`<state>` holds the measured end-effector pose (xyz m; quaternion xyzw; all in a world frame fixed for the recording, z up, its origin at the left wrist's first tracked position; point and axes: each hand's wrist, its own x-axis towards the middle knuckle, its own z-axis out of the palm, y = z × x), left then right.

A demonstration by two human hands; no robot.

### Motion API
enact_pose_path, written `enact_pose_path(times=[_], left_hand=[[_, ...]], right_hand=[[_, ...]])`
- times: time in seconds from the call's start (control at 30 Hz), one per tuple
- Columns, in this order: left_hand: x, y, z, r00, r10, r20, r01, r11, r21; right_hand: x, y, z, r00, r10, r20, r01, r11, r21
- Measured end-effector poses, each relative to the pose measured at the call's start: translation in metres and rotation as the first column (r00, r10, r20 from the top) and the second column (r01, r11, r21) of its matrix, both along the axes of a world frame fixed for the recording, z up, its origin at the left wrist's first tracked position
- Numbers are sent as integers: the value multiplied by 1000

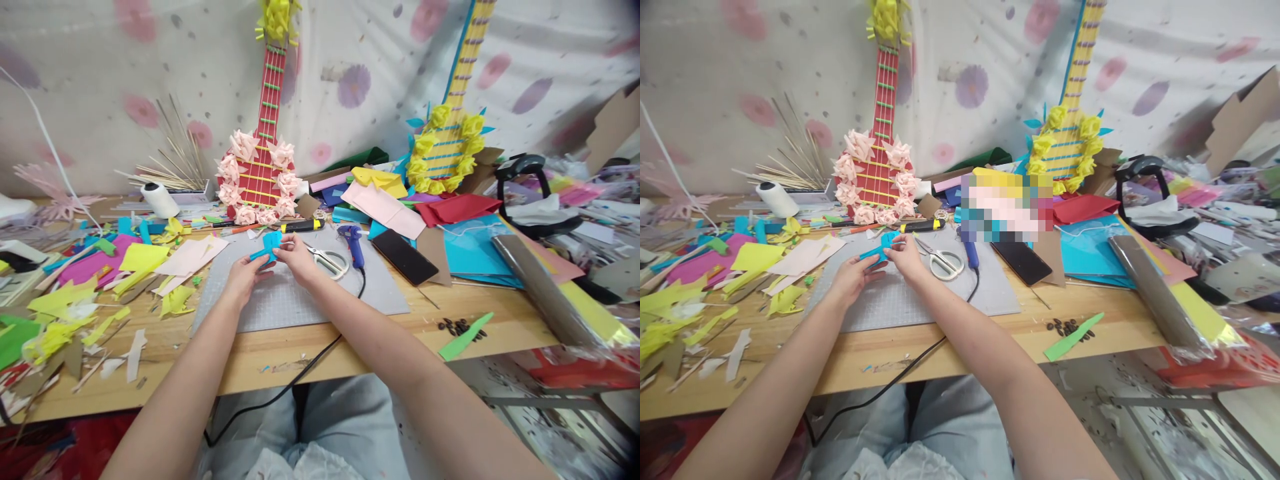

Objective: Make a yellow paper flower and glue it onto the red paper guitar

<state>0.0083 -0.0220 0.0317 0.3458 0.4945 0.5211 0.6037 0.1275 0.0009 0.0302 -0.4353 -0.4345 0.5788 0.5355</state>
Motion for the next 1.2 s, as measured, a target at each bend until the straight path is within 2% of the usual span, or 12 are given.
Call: enact_pose_path(times=[0.13,0.23,0.3,0.4,0.5,0.6,0.87,1.0,1.07,1.1,1.13,1.2], left_hand=[[-13,7,7,978,-48,-201,65,995,82],[-25,16,13,915,-217,-340,237,971,17],[-28,20,16,873,-271,-406,286,958,-24],[-23,21,16,901,-191,-390,208,978,0],[-10,16,11,964,-118,-239,122,993,0],[3,11,3,989,-72,-126,72,997,-8],[11,7,-8,985,69,-156,-53,993,104],[8,7,-7,985,93,-145,-79,991,105],[5,8,-7,984,119,-131,-106,989,105],[2,9,-7,983,135,-126,-122,987,104],[0,9,-8,981,151,-123,-139,985,103],[-4,10,-11,977,179,-120,-166,980,109]], right_hand=[[11,-1,4,990,128,58,-126,992,-26],[21,0,9,932,324,165,-315,946,-79],[23,0,11,895,388,220,-375,922,-102],[19,0,9,935,285,209,-276,958,-73],[13,0,3,989,113,96,-109,993,-45],[9,0,-3,999,40,30,-38,997,-65],[20,1,-7,993,69,99,-63,996,-58],[33,2,-1,958,86,274,-89,996,-3],[47,0,8,868,67,493,-103,994,45],[55,-1,13,779,27,626,-103,991,85],[63,-3,18,651,-11,759,-113,987,112],[81,-7,26,320,-64,945,-123,987,108]])
